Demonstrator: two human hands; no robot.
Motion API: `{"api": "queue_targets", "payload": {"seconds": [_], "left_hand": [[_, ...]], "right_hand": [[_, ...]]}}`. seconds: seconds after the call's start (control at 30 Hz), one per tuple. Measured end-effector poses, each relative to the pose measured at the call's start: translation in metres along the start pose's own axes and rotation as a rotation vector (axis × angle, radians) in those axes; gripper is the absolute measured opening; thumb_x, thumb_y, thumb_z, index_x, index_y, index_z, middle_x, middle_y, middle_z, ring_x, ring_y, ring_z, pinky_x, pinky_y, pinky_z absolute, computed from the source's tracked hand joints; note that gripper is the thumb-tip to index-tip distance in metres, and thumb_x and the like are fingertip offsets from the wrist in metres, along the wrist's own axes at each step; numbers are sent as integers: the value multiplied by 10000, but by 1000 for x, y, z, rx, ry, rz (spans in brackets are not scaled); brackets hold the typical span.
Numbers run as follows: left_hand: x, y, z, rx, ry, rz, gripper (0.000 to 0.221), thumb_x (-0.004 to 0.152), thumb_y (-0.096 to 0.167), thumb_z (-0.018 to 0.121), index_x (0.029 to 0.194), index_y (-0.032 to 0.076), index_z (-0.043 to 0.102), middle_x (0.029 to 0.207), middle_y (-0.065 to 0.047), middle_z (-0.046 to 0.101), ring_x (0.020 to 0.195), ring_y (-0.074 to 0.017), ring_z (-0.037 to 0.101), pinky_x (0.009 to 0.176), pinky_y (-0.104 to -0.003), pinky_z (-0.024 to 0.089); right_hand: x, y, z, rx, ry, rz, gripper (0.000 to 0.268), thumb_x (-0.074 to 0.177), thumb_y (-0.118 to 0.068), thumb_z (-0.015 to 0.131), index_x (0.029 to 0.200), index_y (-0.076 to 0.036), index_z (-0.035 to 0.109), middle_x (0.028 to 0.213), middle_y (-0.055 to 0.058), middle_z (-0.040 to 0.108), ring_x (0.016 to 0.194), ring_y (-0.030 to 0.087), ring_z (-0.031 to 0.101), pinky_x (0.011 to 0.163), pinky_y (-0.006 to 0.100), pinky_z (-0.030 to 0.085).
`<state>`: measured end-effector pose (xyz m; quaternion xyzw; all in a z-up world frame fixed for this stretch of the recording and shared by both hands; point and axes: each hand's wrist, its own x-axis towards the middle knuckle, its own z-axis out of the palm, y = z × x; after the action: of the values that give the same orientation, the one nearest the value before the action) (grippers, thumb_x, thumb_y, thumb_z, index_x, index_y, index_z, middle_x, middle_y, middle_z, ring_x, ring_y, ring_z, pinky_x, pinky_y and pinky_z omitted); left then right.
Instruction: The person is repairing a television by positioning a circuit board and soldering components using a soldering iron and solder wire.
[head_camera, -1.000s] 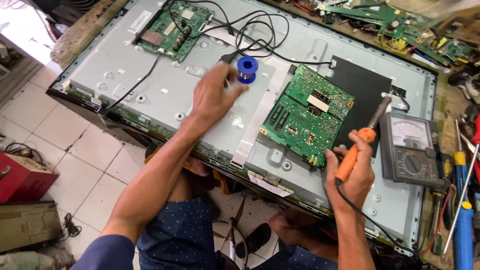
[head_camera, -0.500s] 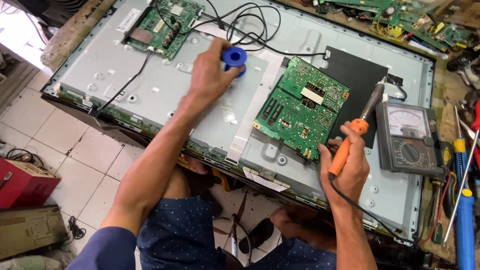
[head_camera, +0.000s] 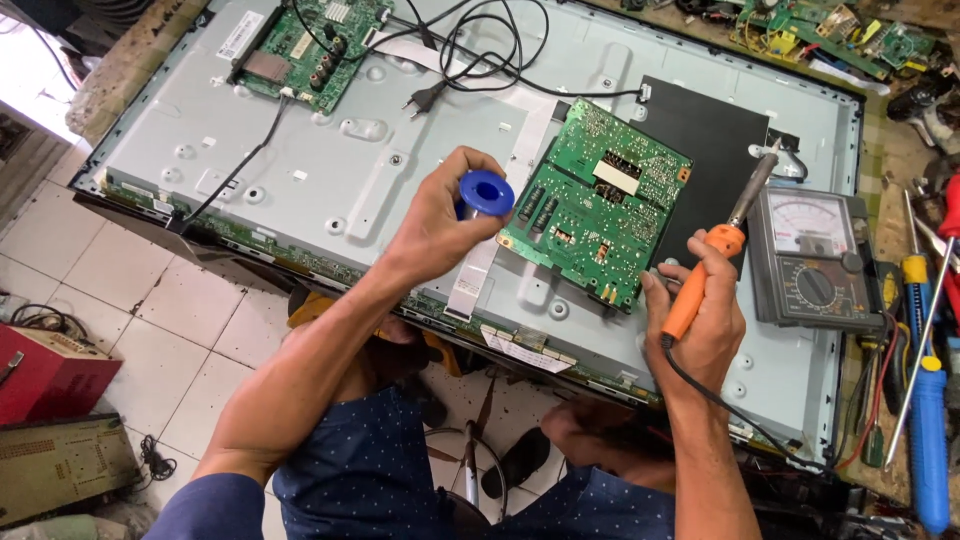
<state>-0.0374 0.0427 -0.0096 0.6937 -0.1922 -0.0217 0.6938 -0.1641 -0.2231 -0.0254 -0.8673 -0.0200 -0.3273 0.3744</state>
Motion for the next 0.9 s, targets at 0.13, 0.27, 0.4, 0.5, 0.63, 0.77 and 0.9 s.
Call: {"api": "queue_targets", "payload": {"seconds": [0.13,0.27,0.4,0.5,0.63,0.77,0.9], "left_hand": [[-7,2,7,37,-9,11,439,762,9,797,1164,106,649,889,-86,680,855,-134,646,832,-288,563],[-11,6,10,8,-64,66,423,795,9,784,1185,73,633,912,-135,693,888,-165,654,854,-331,559],[-18,14,21,-52,-157,119,504,762,-60,780,1231,56,635,957,-203,705,946,-262,686,912,-440,564],[-26,15,31,-110,-201,125,505,779,-62,761,1253,49,630,982,-209,712,992,-265,683,935,-448,554],[-31,19,39,-148,-222,113,479,814,-4,780,1264,66,633,982,-178,726,1009,-214,682,940,-400,542],[-33,18,40,-164,-226,111,471,819,17,811,1254,61,637,982,-172,733,994,-191,675,938,-389,543],[-34,15,43,-184,-238,116,488,819,56,850,1257,54,634,994,-184,736,1001,-211,688,949,-403,543]], "right_hand": [[1,-4,2,11,28,-61,428,1019,-17,719,1360,68,475,1442,343,533,1040,424,699,852,470,610],[2,-13,6,9,34,-126,413,1013,-19,724,1342,62,487,1410,310,570,1093,423,694,877,462,608],[4,-23,17,92,51,-232,367,992,-42,735,1272,53,519,1285,288,643,1093,429,701,900,489,605],[2,-31,25,173,41,-296,308,976,6,725,1211,30,528,1255,285,656,1069,414,708,888,513,599],[-2,-29,27,215,39,-302,275,921,73,764,1135,16,601,1076,255,711,892,395,741,763,460,601],[-5,-17,23,187,54,-303,242,887,91,789,1081,8,670,976,231,711,802,372,738,673,425,587],[2,-28,20,269,32,-330,261,906,91,768,1120,31,631,1016,248,715,838,377,737,718,442,592]]}}
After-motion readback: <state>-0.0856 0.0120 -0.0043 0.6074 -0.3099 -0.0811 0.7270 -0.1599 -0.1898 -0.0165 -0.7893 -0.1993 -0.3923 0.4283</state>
